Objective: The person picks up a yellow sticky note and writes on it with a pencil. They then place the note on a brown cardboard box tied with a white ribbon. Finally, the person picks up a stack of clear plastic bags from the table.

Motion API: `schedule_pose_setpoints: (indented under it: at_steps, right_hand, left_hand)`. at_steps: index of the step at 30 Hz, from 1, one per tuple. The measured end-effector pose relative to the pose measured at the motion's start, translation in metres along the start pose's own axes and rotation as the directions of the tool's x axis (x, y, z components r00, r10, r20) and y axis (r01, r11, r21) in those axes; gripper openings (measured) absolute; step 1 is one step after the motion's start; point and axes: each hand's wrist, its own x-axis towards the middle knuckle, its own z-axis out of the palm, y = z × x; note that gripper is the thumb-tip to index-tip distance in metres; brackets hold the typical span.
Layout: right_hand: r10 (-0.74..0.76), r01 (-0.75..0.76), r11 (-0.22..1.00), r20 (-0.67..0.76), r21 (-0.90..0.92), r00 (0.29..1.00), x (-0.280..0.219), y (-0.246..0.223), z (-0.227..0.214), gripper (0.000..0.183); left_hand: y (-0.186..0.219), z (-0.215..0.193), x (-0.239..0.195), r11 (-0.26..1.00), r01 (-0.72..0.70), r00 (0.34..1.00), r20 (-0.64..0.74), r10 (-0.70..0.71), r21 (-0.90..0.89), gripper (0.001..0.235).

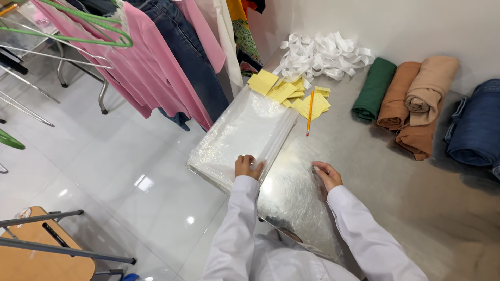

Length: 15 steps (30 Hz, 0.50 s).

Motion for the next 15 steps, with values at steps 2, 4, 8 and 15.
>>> schedule_pose_setpoints:
  at_steps: [2,4,8,15]
  right_hand:
    - [-0.023,0.023,1.000,-0.037,-0.015,0.999,-0.002,0.000,0.004,0.026]
    - [-0.043,0.041,0.999,-0.072,-0.033,0.996,-0.002,0.005,0.006,0.023]
    - [-0.045,0.037,0.997,-0.132,-0.066,0.990,-0.007,0.003,0.009,0.021]
    - [-0.082,0.080,0.997,-0.158,-0.023,0.984,-0.007,0.011,0.002,0.021]
  left_hand:
    - [0.001,0.006,0.000,0.998,-0.058,0.998,-0.028,0.058,0.031,0.046]
    - [0.001,0.009,-0.001,0.992,-0.110,0.992,-0.052,0.113,0.064,0.049]
    - [0.003,0.007,-0.005,0.960,-0.177,0.984,0.013,0.179,0.216,0.053]
    - [-0.011,0.021,0.004,0.951,-0.168,0.983,0.114,0.142,0.259,0.028]
